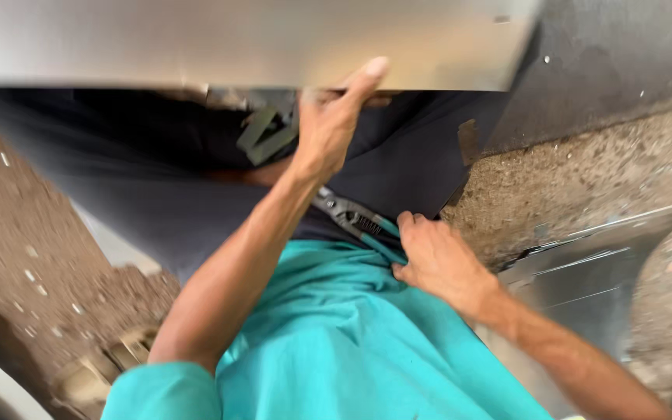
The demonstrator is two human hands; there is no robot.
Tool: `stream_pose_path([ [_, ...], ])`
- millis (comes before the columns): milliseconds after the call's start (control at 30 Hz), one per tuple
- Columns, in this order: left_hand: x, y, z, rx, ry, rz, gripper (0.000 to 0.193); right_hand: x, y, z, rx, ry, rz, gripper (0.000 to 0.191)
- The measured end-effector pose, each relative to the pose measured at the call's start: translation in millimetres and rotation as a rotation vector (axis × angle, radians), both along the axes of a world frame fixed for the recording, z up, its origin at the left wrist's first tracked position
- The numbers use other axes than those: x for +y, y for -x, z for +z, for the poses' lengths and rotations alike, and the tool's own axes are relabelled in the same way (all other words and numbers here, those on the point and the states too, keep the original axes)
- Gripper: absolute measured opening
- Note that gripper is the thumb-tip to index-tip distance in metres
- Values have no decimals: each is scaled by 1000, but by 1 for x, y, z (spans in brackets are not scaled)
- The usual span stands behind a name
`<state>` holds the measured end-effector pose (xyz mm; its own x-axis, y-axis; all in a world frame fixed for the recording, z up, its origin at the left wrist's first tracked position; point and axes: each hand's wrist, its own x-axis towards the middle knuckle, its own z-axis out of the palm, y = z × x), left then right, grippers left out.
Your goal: The person sits on the ground and uses tin snips to cut small rectangular pieces from the edges of a large metal sheet. The person repeatedly repositions the sheet and cuts along its edges, accumulating cut-off pieces on the ground.
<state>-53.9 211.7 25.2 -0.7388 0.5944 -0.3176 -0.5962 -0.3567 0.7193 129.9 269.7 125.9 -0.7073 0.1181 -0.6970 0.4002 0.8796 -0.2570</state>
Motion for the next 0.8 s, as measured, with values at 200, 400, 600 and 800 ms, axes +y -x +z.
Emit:
stream_pose_path([
  [200,-148,31,13,-28,149,-57,23,24,-39,-21,-51,108,-21,38],
  [400,-253,29,8,104,110,378,12,35,-24,-36,193,330,-105,25],
  [600,-232,-16,-24,49,-62,351,18,30,57,-22,-115,576,-35,64],
  [800,-224,-7,-11,-32,-165,280,9,10,124,-17,-301,666,-106,66],
])
